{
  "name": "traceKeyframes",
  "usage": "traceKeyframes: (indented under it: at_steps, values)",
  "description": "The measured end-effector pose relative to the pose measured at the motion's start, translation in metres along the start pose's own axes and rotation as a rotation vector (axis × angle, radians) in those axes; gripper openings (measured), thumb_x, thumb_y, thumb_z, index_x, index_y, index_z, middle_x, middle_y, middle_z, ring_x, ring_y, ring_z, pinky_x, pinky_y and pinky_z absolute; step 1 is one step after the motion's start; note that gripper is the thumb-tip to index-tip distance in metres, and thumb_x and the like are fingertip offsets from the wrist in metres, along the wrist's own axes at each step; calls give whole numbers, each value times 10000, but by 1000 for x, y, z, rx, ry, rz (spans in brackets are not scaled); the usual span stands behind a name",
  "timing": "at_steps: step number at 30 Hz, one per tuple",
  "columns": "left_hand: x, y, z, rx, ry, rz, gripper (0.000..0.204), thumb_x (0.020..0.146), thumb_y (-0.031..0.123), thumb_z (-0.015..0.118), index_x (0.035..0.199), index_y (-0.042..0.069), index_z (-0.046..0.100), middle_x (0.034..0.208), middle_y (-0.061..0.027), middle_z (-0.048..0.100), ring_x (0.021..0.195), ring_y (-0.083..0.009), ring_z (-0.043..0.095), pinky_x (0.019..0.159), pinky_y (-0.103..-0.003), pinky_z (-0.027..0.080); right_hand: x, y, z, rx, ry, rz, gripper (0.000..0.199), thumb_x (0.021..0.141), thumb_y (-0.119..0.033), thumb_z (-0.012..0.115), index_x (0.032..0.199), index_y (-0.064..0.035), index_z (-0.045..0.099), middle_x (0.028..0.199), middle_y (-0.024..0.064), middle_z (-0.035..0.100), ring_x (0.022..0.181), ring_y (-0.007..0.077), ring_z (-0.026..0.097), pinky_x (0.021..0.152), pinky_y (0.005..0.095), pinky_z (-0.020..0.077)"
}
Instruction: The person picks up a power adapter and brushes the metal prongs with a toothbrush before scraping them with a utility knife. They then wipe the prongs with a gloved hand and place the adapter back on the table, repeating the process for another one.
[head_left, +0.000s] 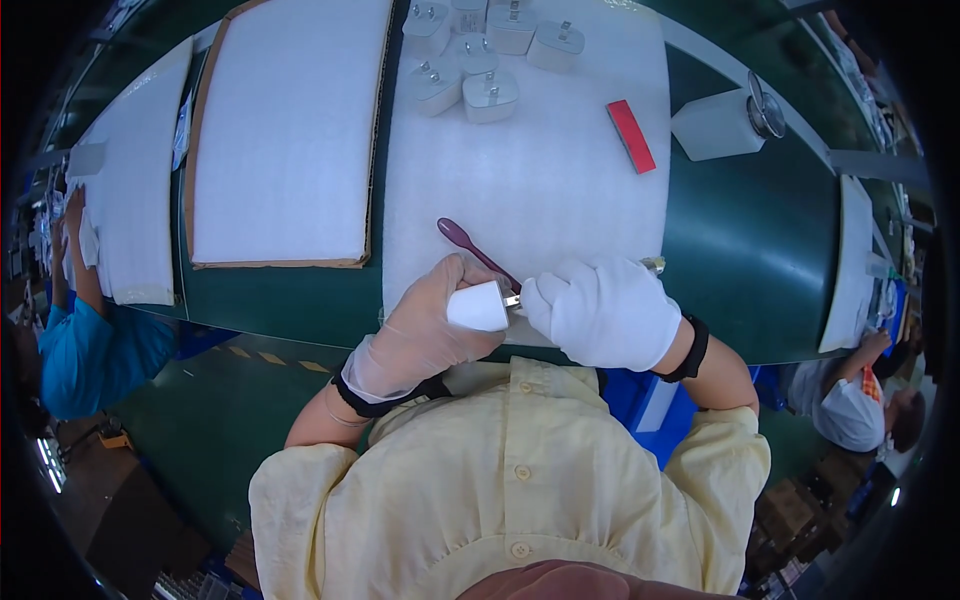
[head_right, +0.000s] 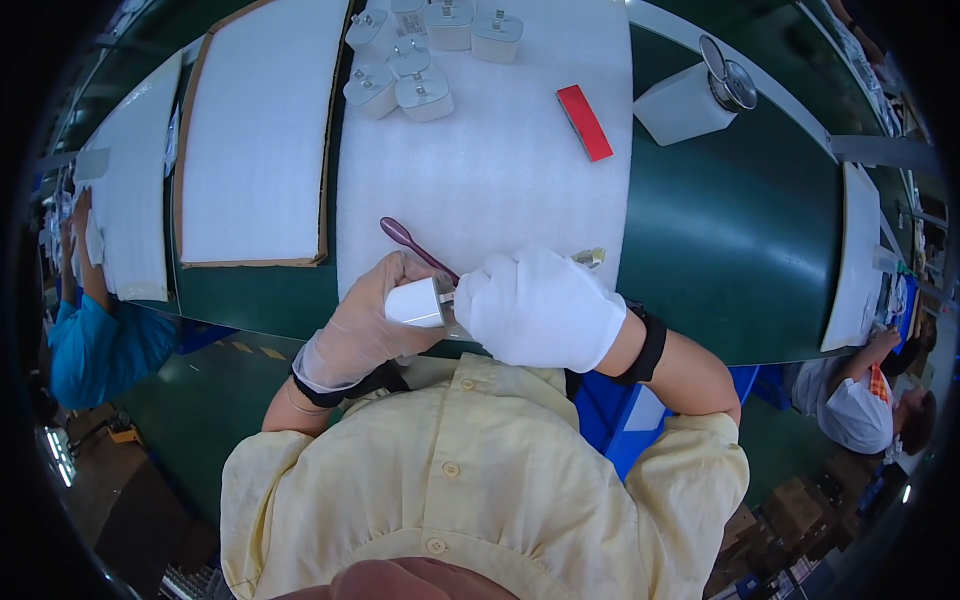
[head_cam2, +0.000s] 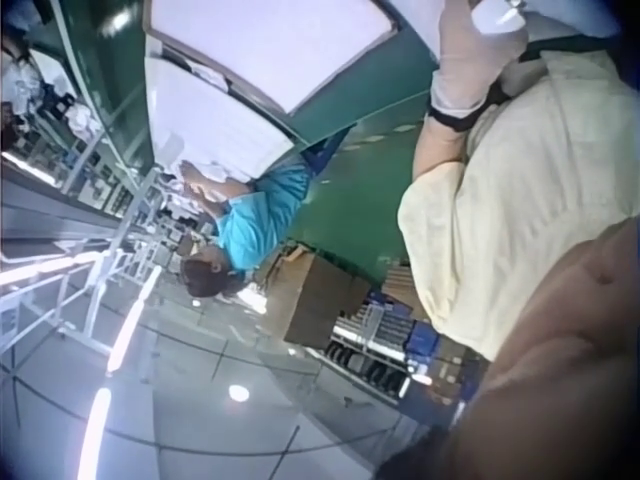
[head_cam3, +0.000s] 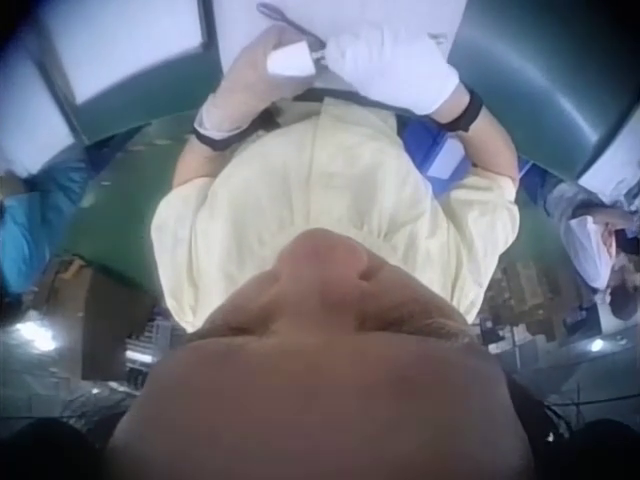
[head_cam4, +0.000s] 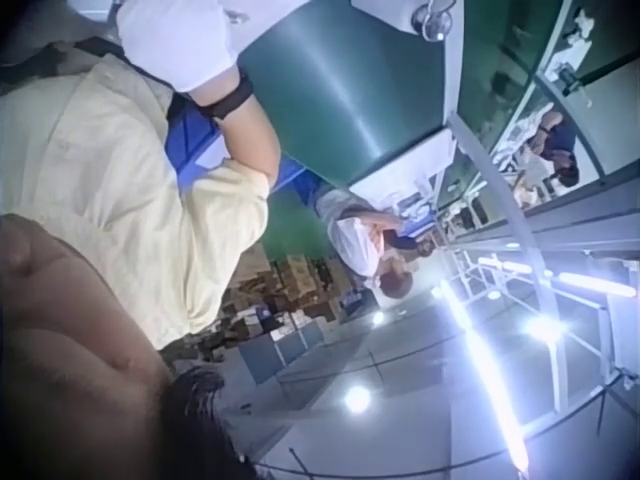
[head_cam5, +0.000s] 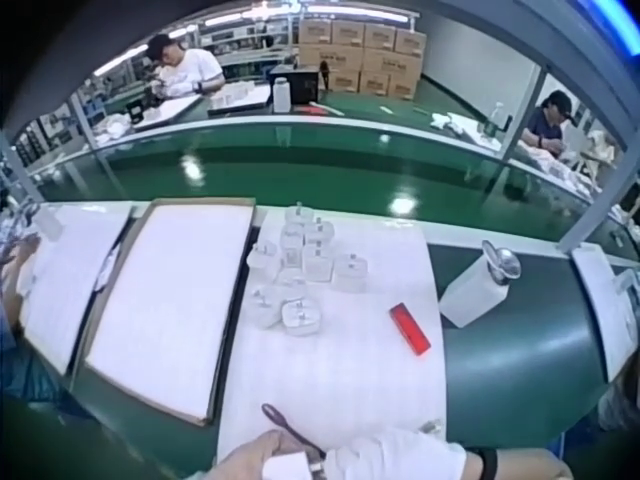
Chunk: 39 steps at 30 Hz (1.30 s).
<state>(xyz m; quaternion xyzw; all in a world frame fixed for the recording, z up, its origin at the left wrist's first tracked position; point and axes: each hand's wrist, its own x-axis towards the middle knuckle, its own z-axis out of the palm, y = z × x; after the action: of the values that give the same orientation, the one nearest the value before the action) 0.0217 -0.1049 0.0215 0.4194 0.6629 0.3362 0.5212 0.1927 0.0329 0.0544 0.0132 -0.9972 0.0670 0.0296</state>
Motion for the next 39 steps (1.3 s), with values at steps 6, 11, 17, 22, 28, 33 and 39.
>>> traceKeyframes:
  at_steps: [6,11,17,22,28,33,39]
  values:
    - [0,4,-2,-1,-17,-34,418,729,115,784,1036,13,520,975,-122,642,884,-231,635,803,-312,497,0,3,1,31,-35,-33,119,784,-166,585,859,-74,593,676,19,513,591,176,561,493,320,452]
    - [0,3,-2,-22,-34,-57,418,728,113,785,1035,13,519,984,-124,641,887,-233,634,807,-314,496,-2,7,1,67,-66,-41,131,785,-168,587,875,-74,602,674,21,526,594,183,574,502,323,463]
    - [0,0,-2,-39,-36,-42,430,722,111,790,1044,17,522,983,-121,638,877,-232,628,805,-317,496,0,5,-5,39,-59,-22,109,794,-172,586,854,-81,586,671,19,508,566,181,557,488,325,454]
    - [1,2,-2,-13,-27,-47,439,720,112,796,1052,20,523,982,-117,636,876,-230,623,803,-318,496,1,2,0,18,-44,7,96,793,-170,581,838,-86,567,667,20,490,553,181,545,477,328,447]
    - [1,0,-1,-36,-32,-62,433,723,110,795,1050,22,524,975,-112,635,882,-223,620,809,-316,491,0,3,2,-18,-12,-23,95,798,-170,568,844,-87,566,668,22,492,552,182,546,474,327,444]
    - [0,1,-3,-54,-41,-46,428,726,110,793,1049,23,527,972,-106,635,883,-217,618,811,-314,489,-2,9,0,62,-70,-44,93,803,-173,561,845,-90,569,672,22,499,560,182,550,470,326,442]
    - [1,6,-3,-76,-41,-106,426,729,115,791,1049,21,526,974,-109,635,883,-218,618,809,-312,489,1,5,-3,38,-56,5,97,795,-173,565,847,-91,572,666,23,499,571,181,555,475,323,445]
